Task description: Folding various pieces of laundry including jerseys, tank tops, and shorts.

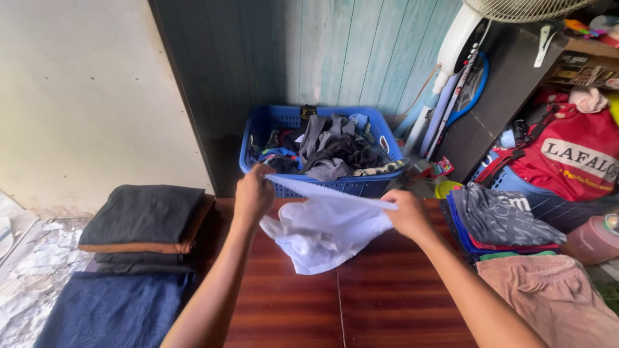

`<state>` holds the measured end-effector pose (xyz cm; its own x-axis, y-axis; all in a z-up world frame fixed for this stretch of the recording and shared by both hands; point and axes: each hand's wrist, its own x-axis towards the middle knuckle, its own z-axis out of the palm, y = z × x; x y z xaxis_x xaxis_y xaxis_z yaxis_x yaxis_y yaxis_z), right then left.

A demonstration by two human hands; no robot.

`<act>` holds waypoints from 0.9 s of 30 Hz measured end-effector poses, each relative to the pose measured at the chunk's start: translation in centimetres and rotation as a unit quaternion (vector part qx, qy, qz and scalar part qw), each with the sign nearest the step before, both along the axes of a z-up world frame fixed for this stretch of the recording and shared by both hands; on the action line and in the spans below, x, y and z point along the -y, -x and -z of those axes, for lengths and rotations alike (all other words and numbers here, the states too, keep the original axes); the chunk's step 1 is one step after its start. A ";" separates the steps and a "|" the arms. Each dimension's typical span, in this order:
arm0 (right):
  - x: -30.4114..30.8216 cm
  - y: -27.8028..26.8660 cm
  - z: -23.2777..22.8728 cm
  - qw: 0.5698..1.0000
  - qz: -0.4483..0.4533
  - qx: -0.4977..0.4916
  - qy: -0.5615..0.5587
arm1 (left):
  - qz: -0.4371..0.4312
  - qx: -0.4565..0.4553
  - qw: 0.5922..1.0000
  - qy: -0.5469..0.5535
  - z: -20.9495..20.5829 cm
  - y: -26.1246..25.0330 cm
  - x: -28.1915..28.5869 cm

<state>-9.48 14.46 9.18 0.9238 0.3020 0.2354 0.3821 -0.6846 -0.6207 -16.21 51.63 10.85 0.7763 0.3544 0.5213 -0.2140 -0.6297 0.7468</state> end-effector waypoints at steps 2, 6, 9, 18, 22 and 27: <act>1.8 -3.1 -0.2 0.991 0.074 -0.054 -0.101 | -0.035 -0.026 0.999 -0.025 -2.3 -2.1 -0.2; 4.7 -7.0 -5.4 0.871 0.209 -0.163 -0.414 | -0.050 -0.179 0.982 -0.014 -6.8 -6.5 1.0; 7.0 -8.0 -10.9 0.823 0.194 -0.078 -0.528 | 0.045 -0.002 0.997 -0.066 -6.6 -13.1 2.6; -1.0 10.7 -3.6 0.986 -0.006 0.043 -0.163 | 0.055 -0.060 0.996 -0.025 3.4 -4.1 -3.2; -6.2 17.6 6.0 0.977 -0.098 -0.087 -0.166 | 0.173 -0.176 0.942 0.226 22.1 -1.9 -12.0; -6.4 16.6 7.4 0.979 -0.064 -0.177 -0.081 | -0.010 -0.351 0.923 -0.157 24.0 3.2 -14.1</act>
<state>-26.12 20.87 1.79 0.9129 0.4065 -0.0379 0.2005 -0.5273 -0.8257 -19.43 65.70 -13.14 0.9569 0.2891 -0.0276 0.2666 -0.8370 0.4779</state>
